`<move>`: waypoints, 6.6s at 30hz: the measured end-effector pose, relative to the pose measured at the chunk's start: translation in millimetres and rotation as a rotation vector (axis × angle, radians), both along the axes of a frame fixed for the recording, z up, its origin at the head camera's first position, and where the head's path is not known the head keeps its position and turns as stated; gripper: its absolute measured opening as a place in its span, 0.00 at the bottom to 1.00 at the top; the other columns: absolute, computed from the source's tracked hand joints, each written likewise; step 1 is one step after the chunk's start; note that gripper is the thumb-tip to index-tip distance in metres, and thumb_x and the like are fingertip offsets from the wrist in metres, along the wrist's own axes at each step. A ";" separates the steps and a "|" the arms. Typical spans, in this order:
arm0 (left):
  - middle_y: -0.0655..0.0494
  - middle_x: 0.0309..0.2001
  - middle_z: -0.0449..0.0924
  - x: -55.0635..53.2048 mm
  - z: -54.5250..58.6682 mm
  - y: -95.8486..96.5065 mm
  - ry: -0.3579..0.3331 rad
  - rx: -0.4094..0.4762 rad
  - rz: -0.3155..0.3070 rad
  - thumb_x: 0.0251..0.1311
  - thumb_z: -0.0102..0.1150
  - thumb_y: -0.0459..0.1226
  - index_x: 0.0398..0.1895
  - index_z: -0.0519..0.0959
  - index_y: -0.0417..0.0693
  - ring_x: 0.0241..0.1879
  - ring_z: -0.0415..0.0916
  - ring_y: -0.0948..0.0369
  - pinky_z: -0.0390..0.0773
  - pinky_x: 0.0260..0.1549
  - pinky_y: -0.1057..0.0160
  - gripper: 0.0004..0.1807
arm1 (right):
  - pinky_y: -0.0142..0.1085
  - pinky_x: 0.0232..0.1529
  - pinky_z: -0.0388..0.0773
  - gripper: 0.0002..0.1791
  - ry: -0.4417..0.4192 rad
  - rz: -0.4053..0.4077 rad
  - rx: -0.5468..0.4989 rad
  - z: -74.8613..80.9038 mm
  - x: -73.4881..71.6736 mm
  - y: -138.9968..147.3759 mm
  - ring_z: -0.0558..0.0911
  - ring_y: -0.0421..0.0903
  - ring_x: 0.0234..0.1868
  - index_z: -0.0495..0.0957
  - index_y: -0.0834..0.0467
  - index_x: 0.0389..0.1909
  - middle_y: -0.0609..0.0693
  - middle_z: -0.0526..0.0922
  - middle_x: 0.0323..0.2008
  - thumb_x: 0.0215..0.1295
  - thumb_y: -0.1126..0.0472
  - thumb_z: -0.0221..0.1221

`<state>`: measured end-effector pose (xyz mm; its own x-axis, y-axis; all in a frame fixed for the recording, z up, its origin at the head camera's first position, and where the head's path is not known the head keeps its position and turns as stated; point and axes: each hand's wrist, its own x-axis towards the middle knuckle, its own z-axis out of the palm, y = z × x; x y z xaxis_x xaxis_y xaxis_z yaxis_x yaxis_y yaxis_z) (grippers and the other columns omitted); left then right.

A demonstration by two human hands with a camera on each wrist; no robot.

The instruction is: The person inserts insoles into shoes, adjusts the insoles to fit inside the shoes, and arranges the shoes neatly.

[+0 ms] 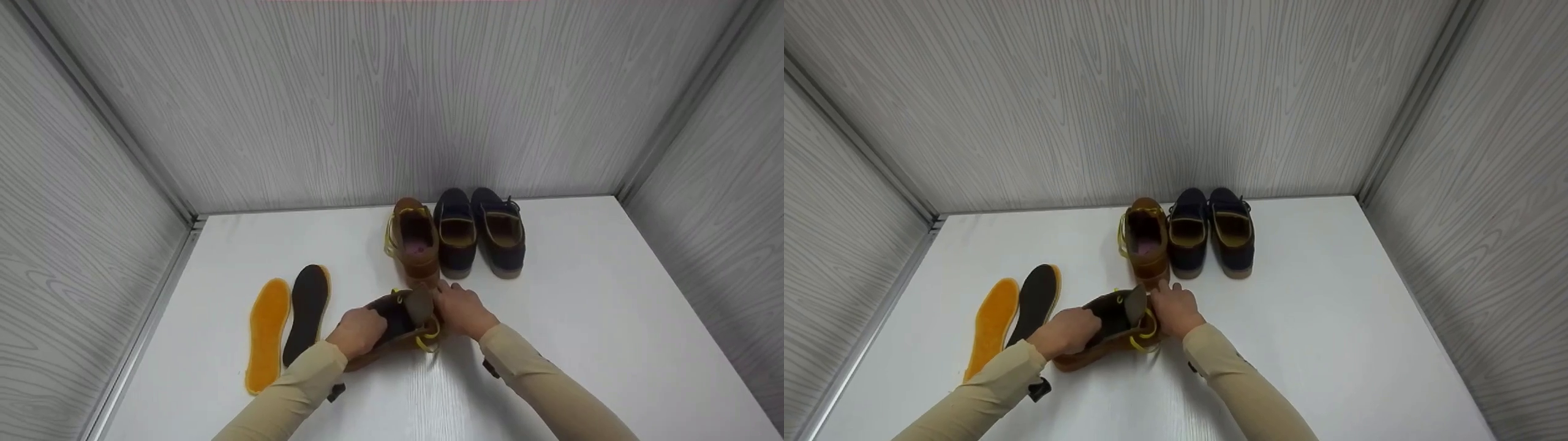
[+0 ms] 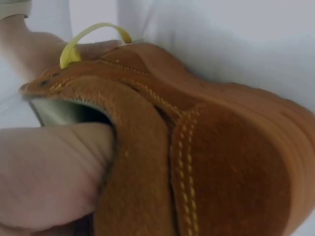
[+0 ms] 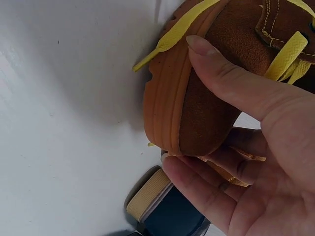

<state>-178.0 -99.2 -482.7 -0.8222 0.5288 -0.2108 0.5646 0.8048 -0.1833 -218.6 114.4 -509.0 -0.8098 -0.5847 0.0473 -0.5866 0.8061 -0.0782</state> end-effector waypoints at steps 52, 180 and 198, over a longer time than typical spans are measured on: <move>0.57 0.32 0.80 -21.0 -2.3 -62.3 -0.134 0.571 0.163 0.58 0.58 0.41 0.39 0.80 0.49 0.30 0.73 0.60 0.75 0.33 0.60 0.09 | 0.36 0.19 0.66 0.26 -0.551 -0.330 -0.601 -21.3 87.1 -68.0 0.72 0.38 0.13 0.76 0.49 0.11 0.39 0.73 0.08 0.67 0.47 0.45; 0.51 0.32 0.75 34.2 -36.3 44.3 0.302 0.379 0.033 0.54 0.64 0.45 0.36 0.79 0.45 0.25 0.74 0.58 0.78 0.24 0.61 0.14 | 0.39 0.26 0.70 0.05 0.313 -0.165 -0.324 -25.2 63.2 -14.6 0.68 0.47 0.28 0.80 0.56 0.18 0.46 0.76 0.27 0.34 0.66 0.63; 0.54 0.30 0.77 32.7 -33.8 42.3 0.250 0.387 0.046 0.54 0.64 0.45 0.33 0.84 0.48 0.26 0.73 0.58 0.78 0.28 0.61 0.11 | 0.41 0.26 0.70 0.04 0.307 -0.161 -0.246 -22.6 62.5 -16.8 0.69 0.48 0.29 0.79 0.54 0.19 0.45 0.75 0.27 0.37 0.65 0.64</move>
